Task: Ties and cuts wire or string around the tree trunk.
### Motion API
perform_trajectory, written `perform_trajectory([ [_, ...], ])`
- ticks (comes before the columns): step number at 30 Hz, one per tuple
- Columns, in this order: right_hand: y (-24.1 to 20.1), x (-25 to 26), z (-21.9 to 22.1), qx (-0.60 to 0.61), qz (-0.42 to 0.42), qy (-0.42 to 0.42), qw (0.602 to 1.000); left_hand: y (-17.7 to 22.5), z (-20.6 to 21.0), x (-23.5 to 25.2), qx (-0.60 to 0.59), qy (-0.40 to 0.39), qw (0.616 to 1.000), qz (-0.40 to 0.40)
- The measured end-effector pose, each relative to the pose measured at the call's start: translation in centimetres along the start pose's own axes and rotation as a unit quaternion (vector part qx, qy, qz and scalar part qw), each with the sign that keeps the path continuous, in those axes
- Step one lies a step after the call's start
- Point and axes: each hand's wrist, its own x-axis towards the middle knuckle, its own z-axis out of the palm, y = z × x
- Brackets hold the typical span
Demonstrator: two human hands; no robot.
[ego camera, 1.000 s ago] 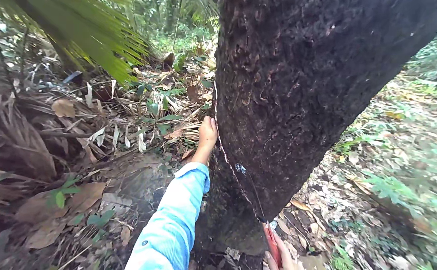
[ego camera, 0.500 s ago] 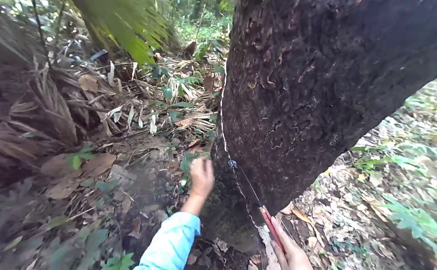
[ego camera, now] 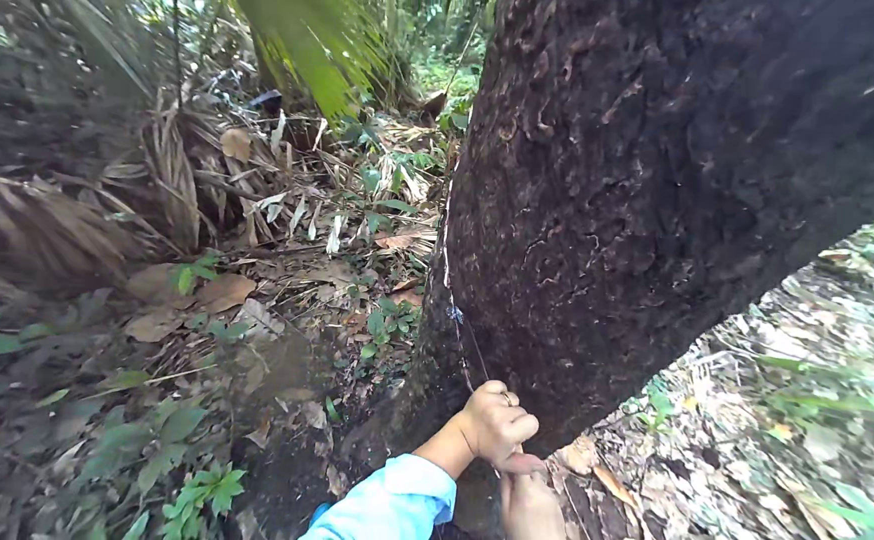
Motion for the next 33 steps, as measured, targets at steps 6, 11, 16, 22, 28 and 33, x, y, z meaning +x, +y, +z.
perform_trajectory([
  [6, -0.2, 1.5, 0.6, -0.001, -0.04, 0.052, 0.998, -1.3, -0.1, 0.5, 0.021, 0.034, 0.999, -0.001],
  [11, 0.3, 0.9, -0.3, 0.004, -0.042, 0.025, 0.999, -0.4, 0.1, 0.4, -0.002, 0.03, 0.999, -0.028],
  [16, -0.8, 5.6, 0.5, -0.027, -0.137, 0.148, 0.979, -4.4, -1.1, 2.8, 0.026, 0.066, 0.997, -0.028],
  [22, 0.8, 1.7, 0.9, 0.046, -0.115, 0.095, 0.988, -0.7, -0.9, 1.0, 0.005, 0.027, 1.0, -0.014],
  [28, 2.4, 1.8, 5.1, 0.014, -0.045, 0.061, 0.997, -0.7, 0.9, -2.6, 0.033, -0.016, 0.999, 0.004],
  [33, 3.1, 2.8, 7.1, 0.013, -0.057, 0.089, 0.994, -1.3, 1.2, -2.9, 0.049, -0.019, 0.999, 0.01],
])
